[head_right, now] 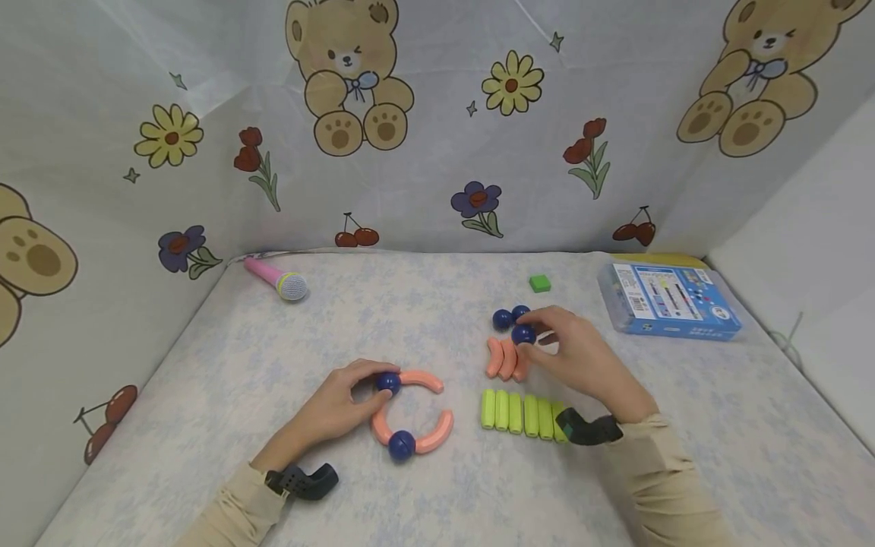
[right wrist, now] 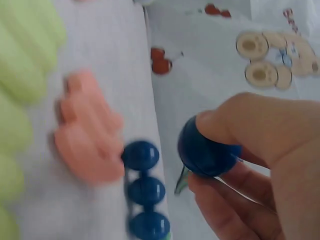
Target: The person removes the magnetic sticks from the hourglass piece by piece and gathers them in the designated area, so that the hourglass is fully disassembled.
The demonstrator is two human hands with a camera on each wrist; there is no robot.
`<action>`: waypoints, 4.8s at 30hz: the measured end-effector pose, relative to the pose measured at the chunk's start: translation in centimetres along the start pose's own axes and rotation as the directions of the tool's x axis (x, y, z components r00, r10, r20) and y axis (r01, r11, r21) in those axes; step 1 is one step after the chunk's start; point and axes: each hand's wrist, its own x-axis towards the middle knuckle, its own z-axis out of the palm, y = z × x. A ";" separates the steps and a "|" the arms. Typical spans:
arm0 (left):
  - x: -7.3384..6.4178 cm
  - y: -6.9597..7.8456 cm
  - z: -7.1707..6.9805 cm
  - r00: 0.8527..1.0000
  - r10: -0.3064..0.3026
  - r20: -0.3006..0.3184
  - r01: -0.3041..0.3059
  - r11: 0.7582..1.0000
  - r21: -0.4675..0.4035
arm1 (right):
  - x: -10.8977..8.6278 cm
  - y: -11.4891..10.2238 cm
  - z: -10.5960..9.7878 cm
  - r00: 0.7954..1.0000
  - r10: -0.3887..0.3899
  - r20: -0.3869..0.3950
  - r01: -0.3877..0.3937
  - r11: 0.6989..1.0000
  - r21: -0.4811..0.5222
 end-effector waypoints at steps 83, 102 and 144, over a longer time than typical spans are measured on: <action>0.3 -0.6 0.2 0.999 0.022 -0.050 -0.022 1.000 0.002 | -0.3 -6.9 8.4 0.862 -0.407 0.301 0.337 0.905 0.260; 0.3 -0.5 0.2 0.999 0.021 -0.039 -0.021 1.000 0.003 | -0.5 -7.2 8.4 0.891 -0.296 0.344 0.248 0.953 0.176; 0.3 -0.5 0.2 0.999 0.010 -0.045 -0.009 1.000 0.009 | -0.2 -1.4 0.6 0.990 0.009 0.137 0.006 0.994 -0.110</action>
